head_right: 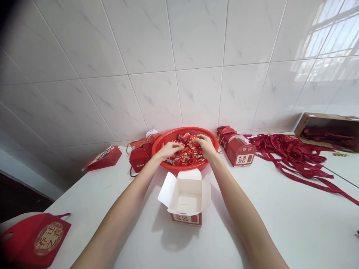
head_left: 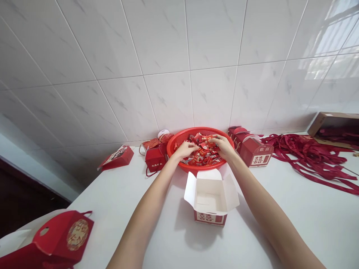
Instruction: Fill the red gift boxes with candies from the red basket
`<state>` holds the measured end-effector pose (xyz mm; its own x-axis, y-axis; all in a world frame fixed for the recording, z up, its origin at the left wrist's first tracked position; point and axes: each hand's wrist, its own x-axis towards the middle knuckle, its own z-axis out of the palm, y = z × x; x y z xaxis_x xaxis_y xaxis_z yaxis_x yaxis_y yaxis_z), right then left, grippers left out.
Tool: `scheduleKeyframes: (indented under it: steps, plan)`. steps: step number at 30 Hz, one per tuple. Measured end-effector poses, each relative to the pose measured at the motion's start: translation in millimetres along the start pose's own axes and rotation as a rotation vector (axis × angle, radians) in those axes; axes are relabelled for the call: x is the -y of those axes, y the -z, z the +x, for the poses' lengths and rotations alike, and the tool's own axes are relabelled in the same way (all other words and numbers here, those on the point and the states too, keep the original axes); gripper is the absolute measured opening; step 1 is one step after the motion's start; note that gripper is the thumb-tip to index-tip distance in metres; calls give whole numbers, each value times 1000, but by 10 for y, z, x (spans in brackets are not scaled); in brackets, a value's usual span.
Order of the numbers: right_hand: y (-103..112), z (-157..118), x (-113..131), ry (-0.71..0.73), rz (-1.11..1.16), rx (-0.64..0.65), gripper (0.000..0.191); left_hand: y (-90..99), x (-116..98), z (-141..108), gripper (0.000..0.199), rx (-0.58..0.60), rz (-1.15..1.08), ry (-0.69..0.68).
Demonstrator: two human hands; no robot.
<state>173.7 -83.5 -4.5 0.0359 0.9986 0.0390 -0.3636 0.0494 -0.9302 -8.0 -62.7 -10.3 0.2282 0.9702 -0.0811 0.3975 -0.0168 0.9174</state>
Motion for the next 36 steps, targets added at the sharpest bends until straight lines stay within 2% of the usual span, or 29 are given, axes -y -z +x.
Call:
scheduleKeyframes:
  steps: [5,10,14,17,20,23,25,27,32,36]
  plan:
    - [3,-4,2,-1,-10,8,13,-3,-38,-13,26,-24,-119,79]
    - [3,0,1,-9,-15,12,14,-12,-57,-13,12,-1,-124,112]
    - [-10,13,8,-24,-7,-7,10,-1,4,24,33,26,-2,40]
    - [-7,32,-2,-14,6,-10,10,11,56,73,42,-34,183,-48]
    - [9,58,-24,-2,29,-34,10,16,72,95,44,-148,366,-116]
    - [24,87,-40,28,56,-102,10,16,47,72,43,-263,473,-105]
    - [28,106,-43,59,82,-151,10,20,18,59,43,-290,528,-85]
    - [26,120,-41,76,111,-185,10,33,-11,78,43,-247,594,-96]
    - [21,136,-39,74,148,-213,11,50,-104,327,41,91,662,-124]
    - [35,165,-52,66,176,-219,12,-91,-200,582,45,194,691,-191]
